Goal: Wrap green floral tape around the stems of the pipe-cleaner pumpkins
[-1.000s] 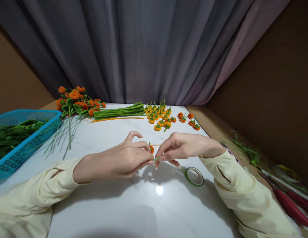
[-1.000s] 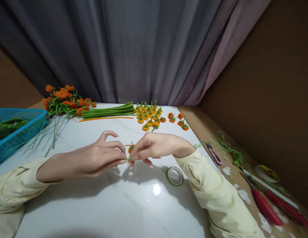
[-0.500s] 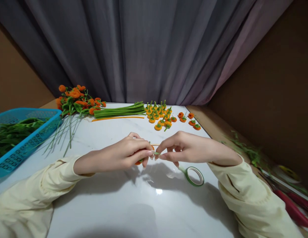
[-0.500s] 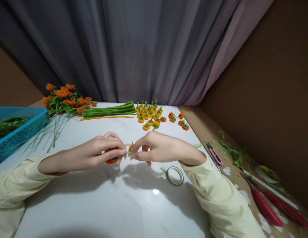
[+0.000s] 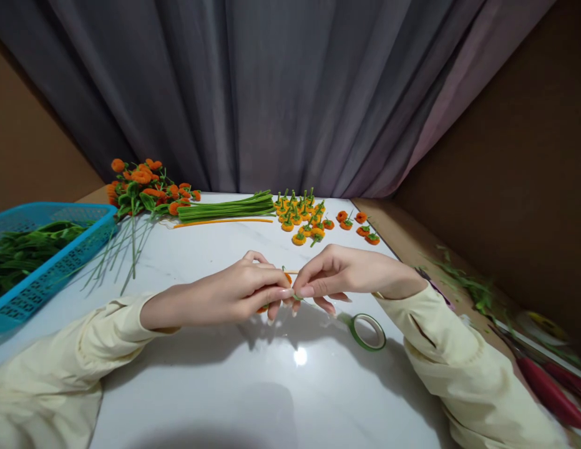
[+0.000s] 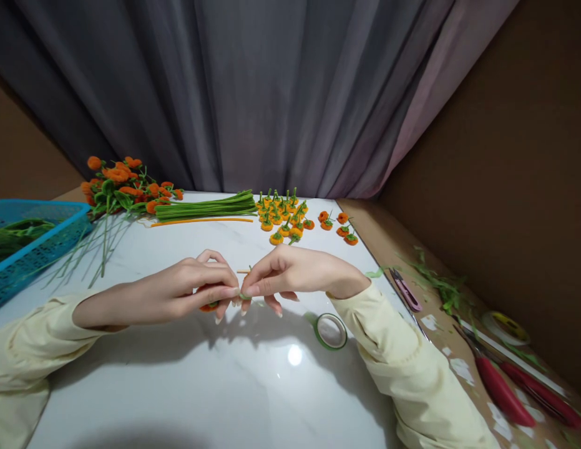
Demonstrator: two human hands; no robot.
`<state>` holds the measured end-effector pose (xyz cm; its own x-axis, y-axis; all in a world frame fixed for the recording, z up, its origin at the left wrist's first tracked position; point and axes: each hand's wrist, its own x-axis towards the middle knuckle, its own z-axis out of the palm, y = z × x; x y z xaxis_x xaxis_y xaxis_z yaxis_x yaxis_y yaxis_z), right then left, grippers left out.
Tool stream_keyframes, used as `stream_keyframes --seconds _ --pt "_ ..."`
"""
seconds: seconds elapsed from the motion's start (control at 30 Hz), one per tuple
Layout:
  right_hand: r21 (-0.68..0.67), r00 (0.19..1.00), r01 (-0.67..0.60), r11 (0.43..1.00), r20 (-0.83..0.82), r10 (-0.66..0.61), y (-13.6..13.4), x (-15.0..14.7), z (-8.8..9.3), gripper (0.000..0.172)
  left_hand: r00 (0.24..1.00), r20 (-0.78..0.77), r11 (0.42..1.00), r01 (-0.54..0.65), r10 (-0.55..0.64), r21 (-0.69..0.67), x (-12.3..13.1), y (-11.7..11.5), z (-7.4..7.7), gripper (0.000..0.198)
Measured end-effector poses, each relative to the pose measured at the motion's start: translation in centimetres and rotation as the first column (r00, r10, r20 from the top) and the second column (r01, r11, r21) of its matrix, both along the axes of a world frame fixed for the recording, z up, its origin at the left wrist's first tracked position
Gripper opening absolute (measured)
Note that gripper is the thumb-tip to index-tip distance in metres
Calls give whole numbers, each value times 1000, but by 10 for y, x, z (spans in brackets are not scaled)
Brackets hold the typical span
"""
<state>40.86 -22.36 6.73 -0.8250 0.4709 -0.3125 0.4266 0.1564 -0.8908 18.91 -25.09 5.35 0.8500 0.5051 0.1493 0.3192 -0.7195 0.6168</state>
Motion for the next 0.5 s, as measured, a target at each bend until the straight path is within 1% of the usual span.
stream_keyframes --seconds 0.1,0.17,0.27,0.33,0.37,0.4,0.47,0.5 --pt "-3 1000 0 1000 12 0 0 -2 -3 29 1000 7 1000 -7 7 11 0 0 -1 24" --pt "28 1000 -3 1000 19 2 -2 -3 -2 28 1000 7 1000 -10 10 6 0 -1 -1 25" --pt "139 999 -7 990 39 2 -8 -6 4 25 1000 4 999 -18 19 -43 0 -1 -1 27" --pt "250 997 -18 968 75 -1 -14 -8 9 23 1000 1 989 -29 29 -143 0 0 -1 28" --pt "314 996 -24 949 94 -5 -17 -9 11 22 999 -2 973 -41 42 -226 1 0 0 29" --pt "384 994 -27 923 108 -15 -21 -10 13 21 998 -6 945 -59 61 -322 1 0 1 29" --pt "529 993 -20 848 113 -47 -29 -12 15 21 994 -15 855 -100 107 -509 2 1 3 29" --pt "599 992 -12 800 110 -68 -32 -13 14 21 991 -24 809 -119 128 -575 2 1 4 28"
